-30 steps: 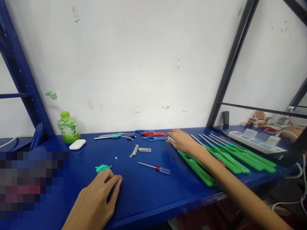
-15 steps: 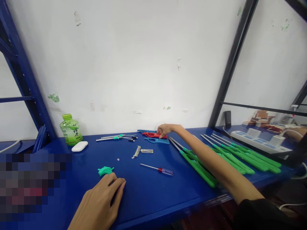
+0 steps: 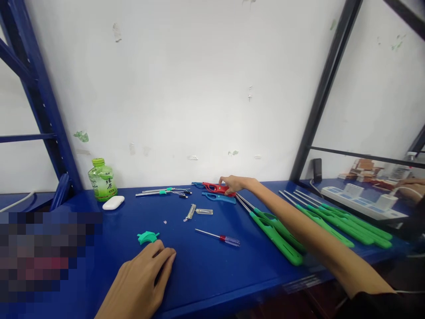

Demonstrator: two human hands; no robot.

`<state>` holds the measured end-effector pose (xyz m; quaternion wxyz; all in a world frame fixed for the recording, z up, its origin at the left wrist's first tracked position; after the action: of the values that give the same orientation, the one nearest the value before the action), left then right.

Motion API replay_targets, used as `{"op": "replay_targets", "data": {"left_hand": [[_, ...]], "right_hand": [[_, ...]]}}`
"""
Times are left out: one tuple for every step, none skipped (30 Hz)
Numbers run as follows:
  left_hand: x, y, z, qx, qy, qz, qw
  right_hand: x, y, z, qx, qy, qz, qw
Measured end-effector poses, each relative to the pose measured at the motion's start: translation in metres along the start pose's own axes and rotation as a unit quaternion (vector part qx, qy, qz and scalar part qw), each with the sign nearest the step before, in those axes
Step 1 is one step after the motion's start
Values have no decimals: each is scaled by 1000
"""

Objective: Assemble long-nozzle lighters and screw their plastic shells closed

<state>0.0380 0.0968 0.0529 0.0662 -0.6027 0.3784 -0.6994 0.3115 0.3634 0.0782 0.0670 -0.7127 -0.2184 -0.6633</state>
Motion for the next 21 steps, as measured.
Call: {"op": "replay_targets", "data": {"left_hand": [[0,0,-1,1,3,1,1000],[-1,1,-1,1,6,1,1000],[-1,1,-1,1,9,0,1000],[-1,1,-1,1,11,-2,1000],[-1,2,0,1,14,-6,1000],[-2,3,0,3,16,-10,1000],[-2,3,-1,6,19,-14,1000],[-3,4,-1,10,20,-19,1000],[-3,4,-2,16,20,-20,999],[-3,4,-3,20,18,-19,999],[-3,3,-4,25,15,-12,999],[-1,3,-5,31,10,-2,999],[1,3,-6,39,7,11,999],[3,3,-7,49,10,21,999],[5,3,-9,59,20,28,998],[6,3,-10,69,38,28,997],[7,4,-12,77,62,23,995],[5,6,-12,79,94,11,992],[3,7,-11,77,129,-5,989],[0,9,-11,76,166,-21,983],[-2,10,-12,79,199,-35,976]], "right_hand": [[0,0,-1,-1,3,3,1000],[0,1,-3,-2,6,7,1000],[1,2,-5,-2,8,12,1000],[3,3,-6,-2,9,17,1000],[6,6,-7,-2,10,23,1000],[10,9,-7,0,9,31,999],[16,14,-7,2,7,41,999],[22,20,-8,6,3,51,999],[29,28,-10,12,-3,60,998],[36,38,-13,21,-10,67,997],[41,48,-19,33,-19,69,997],[44,61,-27,48,-28,68,996],[45,74,-38,67,-39,63,995],[44,88,-52,89,-50,54,993],[41,103,-67,113,-62,43,991],[35,117,-84,139,-75,25,987],[27,130,-101,166,-88,8,982],[20,142,-118,190,-99,-9,977],[13,152,-132,211,-108,-19,971],[6,159,-145,229,-114,-31,966],[-1,163,-155,244,-122,-44,961]]}}
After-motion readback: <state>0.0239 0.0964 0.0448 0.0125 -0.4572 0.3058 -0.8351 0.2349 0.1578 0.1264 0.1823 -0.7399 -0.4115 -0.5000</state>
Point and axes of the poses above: each hand's wrist, its own y-axis away from the middle knuckle, its own x-axis out of the back of the hand, z = x × y, the point moved 8 cm from there along -y, towards the middle knuckle, and after that the axes turned 8 degrees about -y, right-handed, at the moved point
